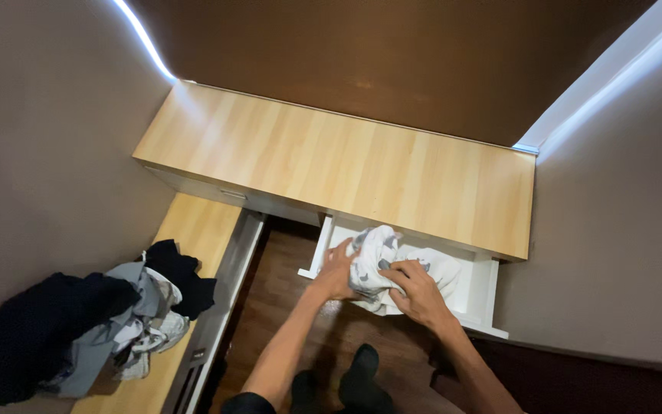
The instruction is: The person empties clothes from a drawer and stacks them on a nearby bench, then pulls different garments from other drawers and continues stacking them by hand.
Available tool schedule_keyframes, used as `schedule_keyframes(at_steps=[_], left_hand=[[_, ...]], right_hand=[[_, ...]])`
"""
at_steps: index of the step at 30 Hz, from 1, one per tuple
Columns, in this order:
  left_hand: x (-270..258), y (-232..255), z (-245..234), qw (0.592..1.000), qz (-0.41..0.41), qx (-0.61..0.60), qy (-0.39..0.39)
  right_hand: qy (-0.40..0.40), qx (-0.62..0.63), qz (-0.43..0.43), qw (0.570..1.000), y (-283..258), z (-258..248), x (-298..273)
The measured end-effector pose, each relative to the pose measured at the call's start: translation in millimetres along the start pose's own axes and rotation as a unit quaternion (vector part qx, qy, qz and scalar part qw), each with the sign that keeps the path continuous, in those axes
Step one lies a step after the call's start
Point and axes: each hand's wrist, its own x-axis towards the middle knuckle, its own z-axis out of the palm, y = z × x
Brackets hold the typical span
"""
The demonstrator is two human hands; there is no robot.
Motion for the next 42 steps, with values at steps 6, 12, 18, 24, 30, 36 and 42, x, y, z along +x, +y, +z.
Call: schedule_keyframes(at_steps=[6, 12, 18, 24, 30, 36, 42], left_hand=[[-27, -23, 15, 0.990, 0.044, -0.109, 0.081], [-76, -44, -5, 0.982, 0.078, -0.117, 0.126], [-149, -55, -53, 0.979, 0.037, -0.154, 0.131], [-216, -59, -87, 0.962, -0.034, -0.224, 0.155], [-256, -66, -105, 0.962, 0.026, -0.154, 0.225], [-272, -80, -94, 0.950, 0.041, -0.169, 0.259], [-272, -91, -91, 0.968, 0.027, -0.182, 0.172]], right_hand=[[0.009, -0.019, 0.013, 1.000, -34, 5, -1], [0.052, -0.041, 0.055, 0.996, -84, 19, -10], [0.066, 0.000, 0.136, 0.989, -132, 48, -16], [0.098, -0.023, 0.112, 0.989, -176, 69, -19], [0.111, -0.026, 0.095, 0.989, -213, 79, -21], [0.132, -0.046, 0.070, 0.988, -231, 86, -21], [0.130, -0.079, 0.038, 0.988, -230, 84, -20]])
